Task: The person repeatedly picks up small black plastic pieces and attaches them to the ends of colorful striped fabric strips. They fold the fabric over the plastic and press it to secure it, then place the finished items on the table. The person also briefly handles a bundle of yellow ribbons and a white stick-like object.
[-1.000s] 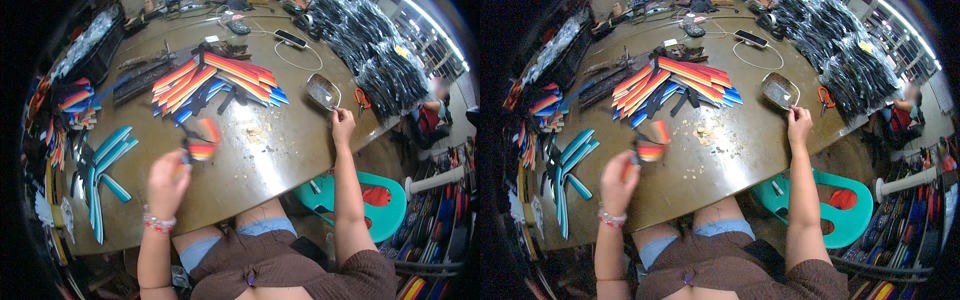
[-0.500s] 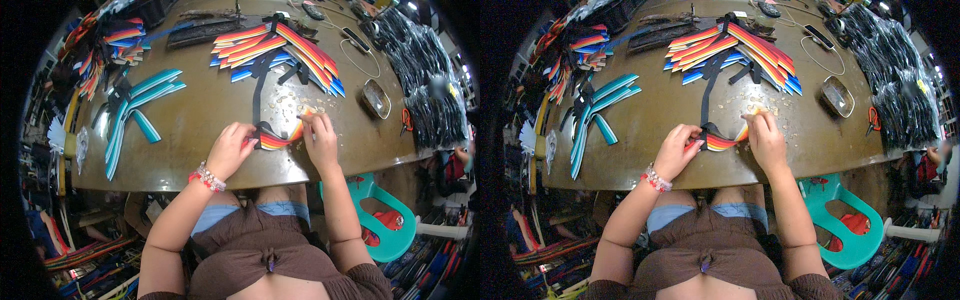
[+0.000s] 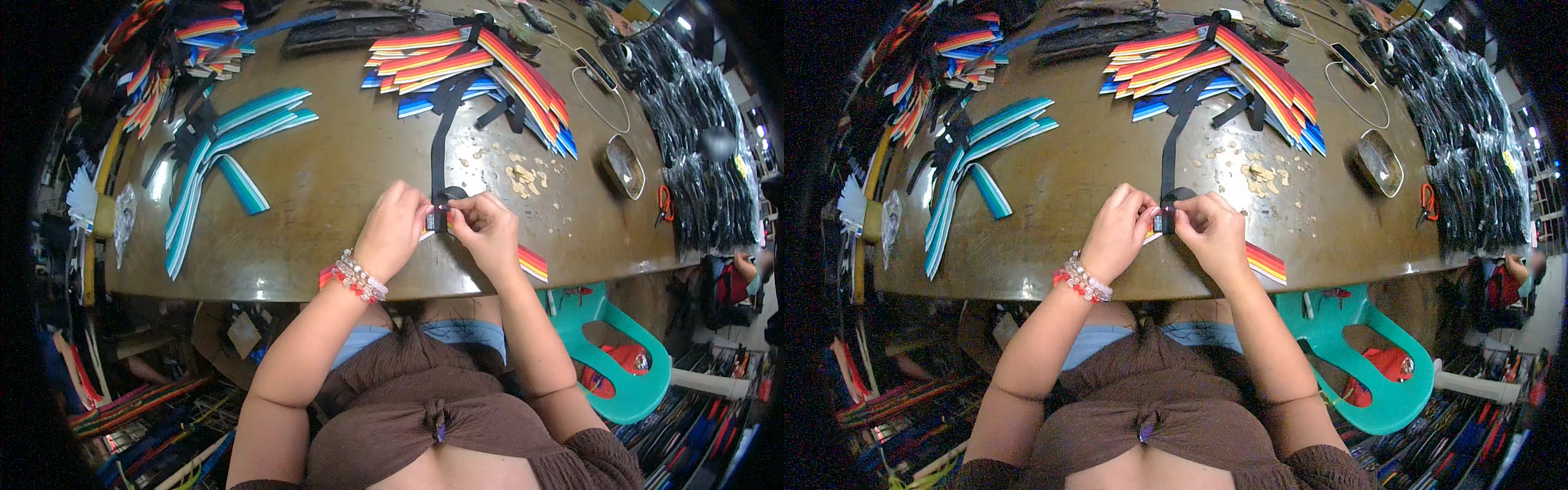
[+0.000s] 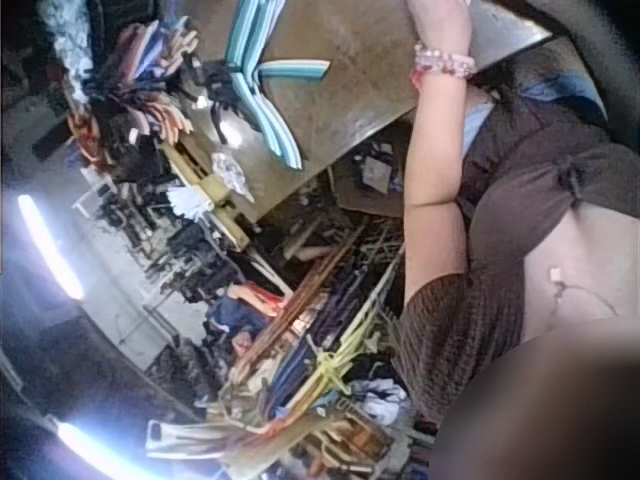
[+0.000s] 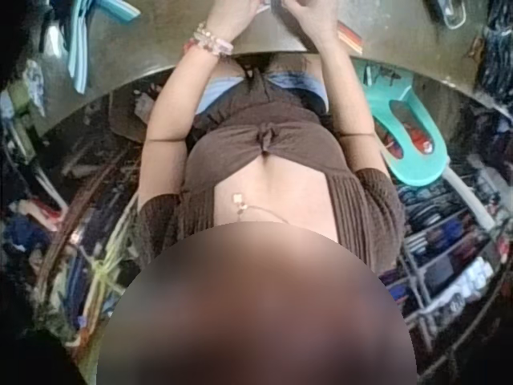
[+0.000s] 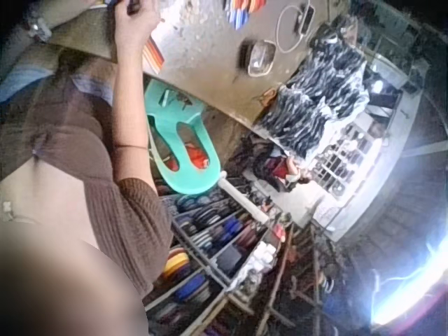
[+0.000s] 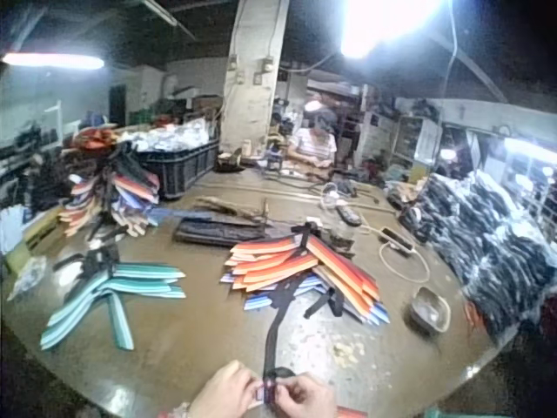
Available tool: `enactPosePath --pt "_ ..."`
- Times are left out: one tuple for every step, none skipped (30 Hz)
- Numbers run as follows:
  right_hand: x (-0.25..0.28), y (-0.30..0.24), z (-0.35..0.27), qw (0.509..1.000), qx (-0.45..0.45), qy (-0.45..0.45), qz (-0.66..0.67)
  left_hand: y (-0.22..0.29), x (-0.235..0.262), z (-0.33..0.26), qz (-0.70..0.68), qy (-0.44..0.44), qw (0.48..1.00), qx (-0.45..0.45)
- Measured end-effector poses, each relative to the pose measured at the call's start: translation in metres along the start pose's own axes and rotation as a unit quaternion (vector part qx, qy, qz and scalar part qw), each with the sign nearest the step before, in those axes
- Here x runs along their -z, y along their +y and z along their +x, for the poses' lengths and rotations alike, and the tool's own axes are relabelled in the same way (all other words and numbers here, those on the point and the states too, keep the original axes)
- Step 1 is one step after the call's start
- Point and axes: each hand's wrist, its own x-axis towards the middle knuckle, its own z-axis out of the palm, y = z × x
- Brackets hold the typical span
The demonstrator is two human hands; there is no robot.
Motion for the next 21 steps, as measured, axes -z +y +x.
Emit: enactPosePath --pt "-0.003 0.004 0.0 0.999 0.038 0.0 0.0 0.0 -0.001 -0.001 -0.012 -0.002 1.0 0.022" --pt "-0.006 0.007 0.001 0.998 0.057 0.004 -0.008 0.001 -0.001 -0.001 -0.028 -0.007 0.999 0.037" --pt "-0.005 0.009 0.0 0.997 0.076 0.014 -0.016 0.001 -0.002 -0.001 -0.049 0.006 0.998 0.033" --pt "-0.005 0.01 0.0 0.996 0.093 0.01 -0.017 0.001 -0.002 0.0 -0.035 -0.008 0.999 0.039" --pt "-0.005 0.01 0.0 0.994 0.107 0.007 -0.019 0.001 -0.002 0.001 -0.027 -0.005 0.999 0.031" --pt "-0.004 0.011 0.0 0.991 0.13 -0.006 -0.019 0.0 0.0 0.002 -0.018 -0.004 1.0 0.022" --pt "-0.003 0.011 0.0 0.997 0.073 -0.003 0.022 0.0 0.002 0.003 -0.01 0.03 0.999 0.033" --pt "-0.002 0.012 0.001 0.997 0.026 -0.011 0.065 0.0 0.005 0.006 0.0 0.063 0.997 0.042" --pt "-0.002 0.013 0.002 0.994 -0.02 -0.018 0.108 0.0 0.01 0.007 0.01 0.081 0.995 0.062" --pt "0.001 0.014 0.002 0.981 -0.093 -0.026 0.167 0.0 0.015 0.008 -0.006 0.13 0.988 0.083" --pt "0.003 0.015 0.003 0.969 -0.091 -0.019 0.228 0.001 0.021 0.009 -0.03 0.146 0.982 0.113" --pt "0.006 0.017 0.004 0.955 -0.102 -0.008 0.279 0.004 0.026 0.006 -0.077 0.119 0.985 0.102" --pt "0.009 0.019 0.006 0.936 -0.105 0.004 0.335 0.008 0.03 0.004 -0.126 0.085 0.983 0.106" --pt "0.013 0.021 0.007 0.925 -0.128 0.0 0.358 0.014 0.031 0.003 -0.099 0.003 0.995 0.003" --pt "0.015 0.022 0.01 0.91 -0.139 0.011 0.389 0.02 0.032 0.002 -0.072 -0.078 0.99 -0.093" --pt "0.016 0.023 0.012 0.894 -0.145 0.024 0.423 0.026 0.03 0.003 -0.059 -0.142 0.966 -0.207" --pt "0.017 0.025 0.013 0.875 -0.149 0.018 0.461 0.031 0.027 0.004 0.0 -0.156 0.972 -0.175" --pt "0.016 0.027 0.014 0.848 -0.156 0.033 0.506 0.036 0.023 0.007 0.041 -0.154 0.973 -0.167" --pt "0.014 0.028 0.014 0.841 -0.164 0.061 0.511 0.039 0.017 0.01 0.077 -0.156 0.97 -0.169" --pt "0.013 0.03 0.014 0.836 -0.165 0.05 0.521 0.04 0.017 0.011 0.085 -0.132 0.976 -0.149" --pt "0.013 0.031 0.013 0.832 -0.166 0.067 0.526 0.041 0.015 0.011 0.102 -0.126 0.981 -0.11"
